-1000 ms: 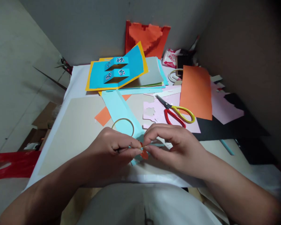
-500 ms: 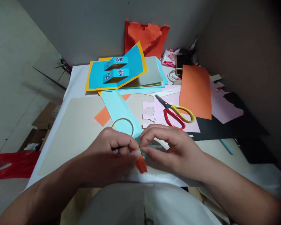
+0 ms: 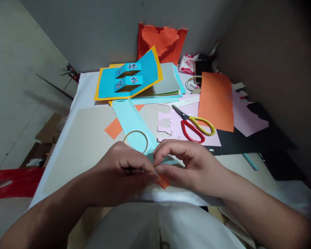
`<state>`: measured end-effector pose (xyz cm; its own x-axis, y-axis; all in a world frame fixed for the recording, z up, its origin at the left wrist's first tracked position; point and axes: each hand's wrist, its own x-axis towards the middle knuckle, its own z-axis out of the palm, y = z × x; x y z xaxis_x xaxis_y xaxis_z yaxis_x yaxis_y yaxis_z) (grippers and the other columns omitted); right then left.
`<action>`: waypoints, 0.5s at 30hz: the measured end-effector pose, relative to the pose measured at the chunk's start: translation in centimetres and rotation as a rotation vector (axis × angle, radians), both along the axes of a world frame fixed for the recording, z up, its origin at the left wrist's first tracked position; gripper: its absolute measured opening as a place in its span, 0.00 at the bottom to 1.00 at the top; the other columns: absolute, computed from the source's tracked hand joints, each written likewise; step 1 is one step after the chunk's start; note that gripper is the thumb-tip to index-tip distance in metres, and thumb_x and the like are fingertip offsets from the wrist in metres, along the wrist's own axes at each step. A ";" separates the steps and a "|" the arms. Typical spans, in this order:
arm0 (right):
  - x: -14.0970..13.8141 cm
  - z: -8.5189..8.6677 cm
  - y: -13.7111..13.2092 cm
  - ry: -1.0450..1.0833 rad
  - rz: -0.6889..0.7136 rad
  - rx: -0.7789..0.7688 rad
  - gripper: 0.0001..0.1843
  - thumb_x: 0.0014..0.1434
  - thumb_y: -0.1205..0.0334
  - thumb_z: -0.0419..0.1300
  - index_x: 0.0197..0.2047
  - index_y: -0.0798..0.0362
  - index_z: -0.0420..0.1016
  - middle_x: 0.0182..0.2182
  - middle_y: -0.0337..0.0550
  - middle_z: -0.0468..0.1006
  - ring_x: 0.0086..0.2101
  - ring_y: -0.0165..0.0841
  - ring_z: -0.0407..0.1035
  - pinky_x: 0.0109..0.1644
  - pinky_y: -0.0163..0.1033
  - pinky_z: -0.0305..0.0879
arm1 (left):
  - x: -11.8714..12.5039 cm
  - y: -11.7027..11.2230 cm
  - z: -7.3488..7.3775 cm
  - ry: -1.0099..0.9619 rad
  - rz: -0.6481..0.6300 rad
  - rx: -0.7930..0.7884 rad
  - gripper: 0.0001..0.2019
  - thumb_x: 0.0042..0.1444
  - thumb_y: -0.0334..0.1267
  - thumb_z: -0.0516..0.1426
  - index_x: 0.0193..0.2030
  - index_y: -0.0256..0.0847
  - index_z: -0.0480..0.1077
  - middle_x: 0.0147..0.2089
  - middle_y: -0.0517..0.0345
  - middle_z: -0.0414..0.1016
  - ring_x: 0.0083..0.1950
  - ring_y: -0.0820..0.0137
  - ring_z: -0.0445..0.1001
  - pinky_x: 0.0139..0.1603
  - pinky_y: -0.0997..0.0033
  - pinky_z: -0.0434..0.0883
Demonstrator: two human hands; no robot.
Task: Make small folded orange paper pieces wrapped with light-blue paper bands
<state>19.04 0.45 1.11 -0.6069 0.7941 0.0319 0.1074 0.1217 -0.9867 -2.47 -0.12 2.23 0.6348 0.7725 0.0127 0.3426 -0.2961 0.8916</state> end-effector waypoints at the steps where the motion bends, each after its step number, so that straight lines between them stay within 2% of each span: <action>1: 0.1 0.1 0.1 0.002 0.021 -0.037 0.01 0.59 0.66 0.63 0.36 0.55 0.76 0.36 0.43 0.79 0.39 0.32 0.72 0.48 0.39 0.68 | -0.1 0.0 -0.1 -0.017 -0.050 0.048 0.07 0.58 0.30 0.60 0.31 0.38 0.79 0.18 0.67 0.56 0.20 0.80 0.53 0.21 0.78 0.53; 4: 0.3 0.1 0.3 0.028 0.115 -0.151 0.03 0.59 0.65 0.64 0.36 0.54 0.74 0.40 0.44 0.79 0.43 0.33 0.73 0.50 0.40 0.69 | -0.4 0.0 -0.5 -0.078 -0.167 0.139 0.09 0.58 0.29 0.60 0.42 0.42 0.80 0.20 0.64 0.65 0.21 0.78 0.60 0.24 0.78 0.59; 7: 0.3 0.1 0.5 0.074 0.214 -0.255 0.03 0.60 0.66 0.63 0.36 0.54 0.72 0.40 0.43 0.78 0.42 0.32 0.73 0.48 0.39 0.70 | -0.6 -0.1 -0.8 -0.091 -0.198 0.159 0.12 0.60 0.31 0.59 0.48 0.45 0.79 0.22 0.61 0.72 0.22 0.77 0.65 0.26 0.78 0.63; 11: 0.3 0.0 0.5 0.101 0.216 -0.323 0.05 0.60 0.67 0.63 0.34 0.54 0.70 0.39 0.43 0.77 0.41 0.30 0.73 0.45 0.37 0.70 | -0.5 0.1 -0.6 -0.035 -0.200 0.167 0.10 0.62 0.35 0.57 0.45 0.47 0.80 0.22 0.58 0.74 0.22 0.75 0.67 0.26 0.77 0.64; 15: 0.3 0.0 0.5 0.107 0.215 -0.361 0.06 0.58 0.68 0.63 0.34 0.54 0.69 0.43 0.45 0.77 0.43 0.31 0.72 0.43 0.37 0.69 | -0.5 0.3 0.0 0.018 -0.171 0.159 0.08 0.61 0.37 0.58 0.38 0.45 0.81 0.19 0.59 0.69 0.21 0.76 0.64 0.24 0.76 0.62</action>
